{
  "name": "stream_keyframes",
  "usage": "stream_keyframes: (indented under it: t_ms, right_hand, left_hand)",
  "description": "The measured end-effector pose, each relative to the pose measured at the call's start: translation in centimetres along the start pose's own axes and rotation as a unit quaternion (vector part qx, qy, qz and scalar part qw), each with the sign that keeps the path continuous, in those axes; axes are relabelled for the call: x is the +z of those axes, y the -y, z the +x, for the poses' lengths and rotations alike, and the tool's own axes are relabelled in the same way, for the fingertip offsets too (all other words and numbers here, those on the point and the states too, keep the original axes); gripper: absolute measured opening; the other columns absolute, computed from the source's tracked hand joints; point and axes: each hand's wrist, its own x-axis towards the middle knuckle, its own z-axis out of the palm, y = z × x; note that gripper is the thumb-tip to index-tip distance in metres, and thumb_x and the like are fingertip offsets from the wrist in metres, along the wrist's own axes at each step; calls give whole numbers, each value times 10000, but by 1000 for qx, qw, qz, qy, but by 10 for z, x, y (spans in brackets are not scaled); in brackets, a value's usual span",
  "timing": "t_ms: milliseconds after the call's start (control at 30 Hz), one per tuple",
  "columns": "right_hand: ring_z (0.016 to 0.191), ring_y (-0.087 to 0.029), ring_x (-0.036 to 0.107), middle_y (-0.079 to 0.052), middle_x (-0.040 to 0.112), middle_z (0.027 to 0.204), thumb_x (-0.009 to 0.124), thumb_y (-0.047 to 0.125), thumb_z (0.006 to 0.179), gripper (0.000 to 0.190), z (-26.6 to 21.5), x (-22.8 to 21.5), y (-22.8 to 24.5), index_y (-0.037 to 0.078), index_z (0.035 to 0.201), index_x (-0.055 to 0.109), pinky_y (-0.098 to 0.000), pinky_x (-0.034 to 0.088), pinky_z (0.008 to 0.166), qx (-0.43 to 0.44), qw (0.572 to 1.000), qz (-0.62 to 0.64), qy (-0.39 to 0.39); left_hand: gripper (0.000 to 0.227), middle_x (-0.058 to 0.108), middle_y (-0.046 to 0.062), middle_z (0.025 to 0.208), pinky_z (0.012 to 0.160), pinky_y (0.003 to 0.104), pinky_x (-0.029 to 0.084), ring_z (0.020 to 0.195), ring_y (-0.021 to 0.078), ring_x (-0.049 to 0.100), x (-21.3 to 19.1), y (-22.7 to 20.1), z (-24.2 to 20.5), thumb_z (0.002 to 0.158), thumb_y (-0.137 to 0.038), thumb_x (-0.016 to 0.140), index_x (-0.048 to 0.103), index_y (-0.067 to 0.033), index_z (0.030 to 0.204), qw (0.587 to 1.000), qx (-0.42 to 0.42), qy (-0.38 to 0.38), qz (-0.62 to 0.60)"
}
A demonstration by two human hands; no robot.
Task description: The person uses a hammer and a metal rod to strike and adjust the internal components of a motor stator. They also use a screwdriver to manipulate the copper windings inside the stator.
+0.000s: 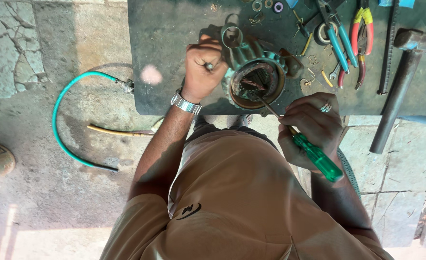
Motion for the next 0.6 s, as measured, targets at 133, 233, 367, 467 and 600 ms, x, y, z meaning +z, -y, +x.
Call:
stream_keyframes:
  t_ms: [133, 233, 367, 467, 600]
  right_hand:
    - [907, -228, 713, -57, 707, 806, 716, -63, 700, 172, 1, 0, 0, 64, 805, 665, -352, 441, 949, 4, 1000, -21, 11]
    - [886, -230, 712, -61, 696, 788, 711, -69, 693, 171, -2, -7, 3, 60, 791, 658, -356, 436, 938, 10, 999, -30, 6]
    - [868, -235, 713, -68, 689, 778, 704, -68, 676, 170, -7, -14, 5, 61, 771, 647, -364, 441, 924, 28, 999, -34, -6]
    - [867, -248, 710, -95, 694, 805, 705, -56, 681, 158, -9, -15, 0, 45, 793, 656, -357, 465, 898, 45, 999, -13, -10]
    - [847, -234, 716, -107, 697, 824, 691, -39, 736, 106, -22, -29, -6, 18, 823, 674, -322, 500, 842, 65, 995, 71, -39]
  left_hand:
    - [369, 365, 58, 596, 689, 353, 350, 563, 228, 369, 4, -12, 7, 714, 98, 637, 307, -44, 629, 999, 30, 23, 16]
    - [359, 351, 71, 604, 694, 358, 359, 576, 249, 378, 10, -19, 11, 681, 100, 630, 303, -41, 637, 998, 51, 29, 15]
    - [379, 352, 61, 593, 688, 363, 356, 577, 240, 392, 20, -25, 17, 657, 99, 634, 287, -51, 629, 995, 84, 39, 28]
    - [380, 360, 62, 603, 682, 366, 348, 585, 241, 389, 26, -27, 22, 652, 97, 641, 291, -50, 635, 994, 89, 54, 32]
    - [401, 333, 64, 611, 670, 362, 317, 595, 243, 371, 31, -27, 26, 649, 94, 647, 272, -47, 646, 995, 70, 69, 31]
